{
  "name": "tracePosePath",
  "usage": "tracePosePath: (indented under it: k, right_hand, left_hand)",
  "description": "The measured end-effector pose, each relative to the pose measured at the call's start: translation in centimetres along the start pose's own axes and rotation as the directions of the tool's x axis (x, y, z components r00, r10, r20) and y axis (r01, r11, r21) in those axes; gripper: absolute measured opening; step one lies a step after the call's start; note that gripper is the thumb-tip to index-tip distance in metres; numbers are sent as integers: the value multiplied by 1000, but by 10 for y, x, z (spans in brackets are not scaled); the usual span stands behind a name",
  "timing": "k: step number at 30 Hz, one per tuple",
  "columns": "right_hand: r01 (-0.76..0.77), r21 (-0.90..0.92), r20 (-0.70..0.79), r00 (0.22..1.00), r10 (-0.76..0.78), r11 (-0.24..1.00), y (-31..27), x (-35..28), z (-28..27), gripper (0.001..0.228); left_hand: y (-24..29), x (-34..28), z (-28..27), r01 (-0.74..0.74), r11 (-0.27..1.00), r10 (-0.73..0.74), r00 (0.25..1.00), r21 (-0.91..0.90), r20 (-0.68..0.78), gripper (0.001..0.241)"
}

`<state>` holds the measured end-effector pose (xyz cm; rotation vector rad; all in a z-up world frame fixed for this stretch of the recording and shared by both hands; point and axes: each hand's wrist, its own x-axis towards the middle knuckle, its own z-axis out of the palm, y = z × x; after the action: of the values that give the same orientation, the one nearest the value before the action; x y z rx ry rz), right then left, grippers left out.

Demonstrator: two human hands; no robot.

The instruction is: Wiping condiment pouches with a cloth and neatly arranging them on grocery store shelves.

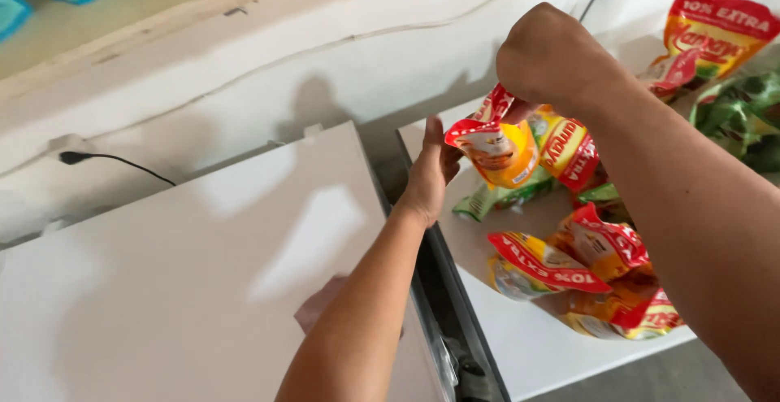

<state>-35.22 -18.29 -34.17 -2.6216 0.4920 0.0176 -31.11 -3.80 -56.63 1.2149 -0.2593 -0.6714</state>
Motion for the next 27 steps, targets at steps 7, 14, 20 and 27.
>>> tracePosePath:
  k: [7,14,20,27]
  right_hand:
    - [-205,802,206,977,62,560,-102,5,76,31]
    - [107,691,294,862,-413,715,-165,-31,182,37]
    - [137,607,313,865,-394,783,-117,-44,344,25]
    - [901,23,416,386,-824,433,-29,-163,421,86]
  left_hand:
    - [38,-99,-59,-548,615,751,627,567,-209,89]
    - [13,-200,-156,131,304,891,311,944,-330,79]
    - [-62,-240,-230,538,361,766,295,762,-571,71]
    - [-68,-242,-222,815,156,447,446,558,-775,76]
